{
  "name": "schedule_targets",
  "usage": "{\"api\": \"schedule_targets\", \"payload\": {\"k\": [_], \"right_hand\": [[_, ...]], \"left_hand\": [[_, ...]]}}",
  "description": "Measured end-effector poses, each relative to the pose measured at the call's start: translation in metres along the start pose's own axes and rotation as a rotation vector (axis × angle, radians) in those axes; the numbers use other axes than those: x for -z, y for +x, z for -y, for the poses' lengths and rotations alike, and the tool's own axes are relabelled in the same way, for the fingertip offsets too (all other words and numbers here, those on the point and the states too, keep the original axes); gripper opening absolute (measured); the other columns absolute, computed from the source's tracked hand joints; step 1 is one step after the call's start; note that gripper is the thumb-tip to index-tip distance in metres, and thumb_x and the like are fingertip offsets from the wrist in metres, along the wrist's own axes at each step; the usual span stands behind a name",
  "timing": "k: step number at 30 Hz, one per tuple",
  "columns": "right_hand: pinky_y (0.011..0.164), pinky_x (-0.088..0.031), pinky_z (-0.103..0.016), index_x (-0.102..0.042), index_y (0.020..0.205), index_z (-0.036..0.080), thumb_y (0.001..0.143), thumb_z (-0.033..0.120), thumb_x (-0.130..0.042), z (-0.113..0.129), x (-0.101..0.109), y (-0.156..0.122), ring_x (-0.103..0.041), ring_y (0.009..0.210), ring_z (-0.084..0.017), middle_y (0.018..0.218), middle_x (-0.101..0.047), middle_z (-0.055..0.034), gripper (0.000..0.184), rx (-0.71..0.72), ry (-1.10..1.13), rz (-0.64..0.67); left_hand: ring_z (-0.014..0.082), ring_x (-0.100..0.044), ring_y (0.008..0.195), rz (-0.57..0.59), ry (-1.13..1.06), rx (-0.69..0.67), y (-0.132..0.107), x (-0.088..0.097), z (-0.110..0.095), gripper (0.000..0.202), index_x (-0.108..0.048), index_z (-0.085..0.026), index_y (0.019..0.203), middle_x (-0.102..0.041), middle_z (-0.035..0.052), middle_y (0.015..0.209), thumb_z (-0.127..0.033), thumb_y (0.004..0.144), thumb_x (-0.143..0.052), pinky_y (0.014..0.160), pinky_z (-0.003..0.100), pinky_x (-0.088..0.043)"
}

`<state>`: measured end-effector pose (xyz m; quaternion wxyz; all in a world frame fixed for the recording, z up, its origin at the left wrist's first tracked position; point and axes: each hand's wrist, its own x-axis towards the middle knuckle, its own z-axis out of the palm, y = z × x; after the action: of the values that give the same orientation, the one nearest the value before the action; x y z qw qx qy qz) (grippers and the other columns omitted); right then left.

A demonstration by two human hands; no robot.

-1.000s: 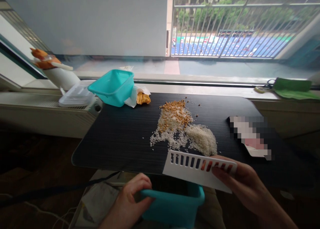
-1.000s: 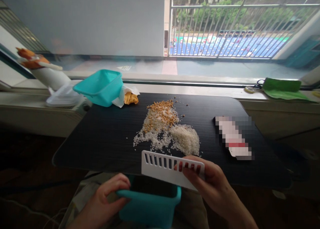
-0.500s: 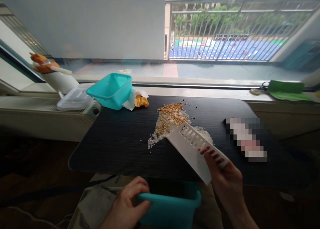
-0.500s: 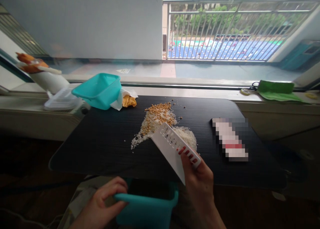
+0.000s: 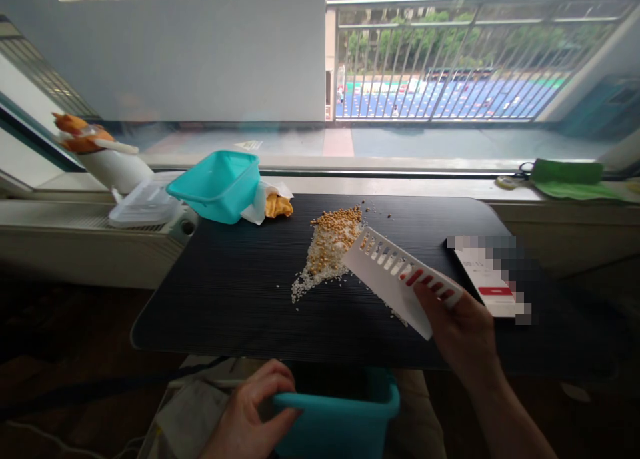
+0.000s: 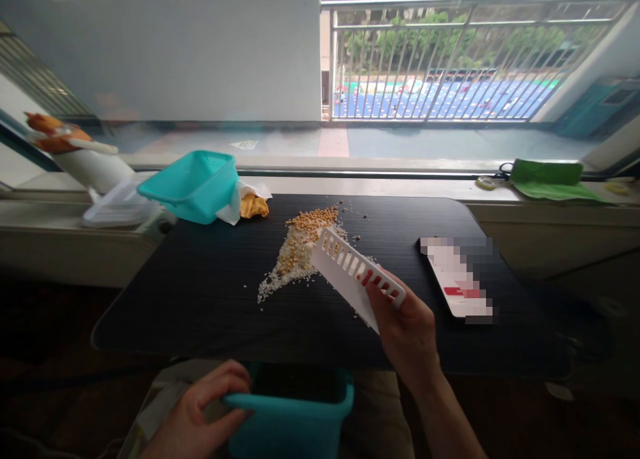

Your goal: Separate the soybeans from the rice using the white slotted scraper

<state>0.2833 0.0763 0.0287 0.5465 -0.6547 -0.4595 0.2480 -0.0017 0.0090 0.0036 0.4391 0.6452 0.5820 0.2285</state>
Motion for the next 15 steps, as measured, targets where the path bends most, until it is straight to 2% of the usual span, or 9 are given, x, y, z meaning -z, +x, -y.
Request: {"api": "schedule_targets", "payload": {"k": [5,9,15], "right_hand": [[0.068,-0.057,-0.03,-0.076,0.103,0.021,0.085,0.033,-0.067,-0.008,-0.014,0.013,-0.072,0.075,-0.021,0.089,-0.078,-0.0045,0.023,0.181,0.017,0.173],[0.076,-0.057,-0.031,-0.075,0.104,0.022,0.088,0.027,-0.064,-0.003,-0.027,0.021,-0.072,0.085,-0.021,0.098,-0.077,-0.005,0.02,0.321,0.036,0.276],[0.08,-0.056,-0.034,-0.075,0.098,0.02,0.089,0.028,-0.061,0.004,-0.038,0.027,-0.072,0.089,-0.023,0.1,-0.077,-0.0073,0.018,0.339,-0.018,0.382]], "left_hand": [[0.0178,-0.069,0.078,-0.005,-0.006,0.014,0.0,-0.001,0.0,0.011,-0.07,-0.019,0.065,-0.068,0.0011,0.08,-0.011,0.071,-0.065,0.069,0.018,-0.051],[0.0182,-0.069,0.077,-0.014,-0.024,0.029,0.0,-0.001,-0.001,0.014,-0.071,-0.02,0.064,-0.069,0.0011,0.079,-0.009,0.068,-0.063,0.067,0.018,-0.052],[0.0198,-0.07,0.082,-0.025,-0.036,0.044,-0.001,-0.002,0.001,0.014,-0.072,-0.021,0.066,-0.071,0.0016,0.083,-0.009,0.068,-0.064,0.07,0.019,-0.053]]}}
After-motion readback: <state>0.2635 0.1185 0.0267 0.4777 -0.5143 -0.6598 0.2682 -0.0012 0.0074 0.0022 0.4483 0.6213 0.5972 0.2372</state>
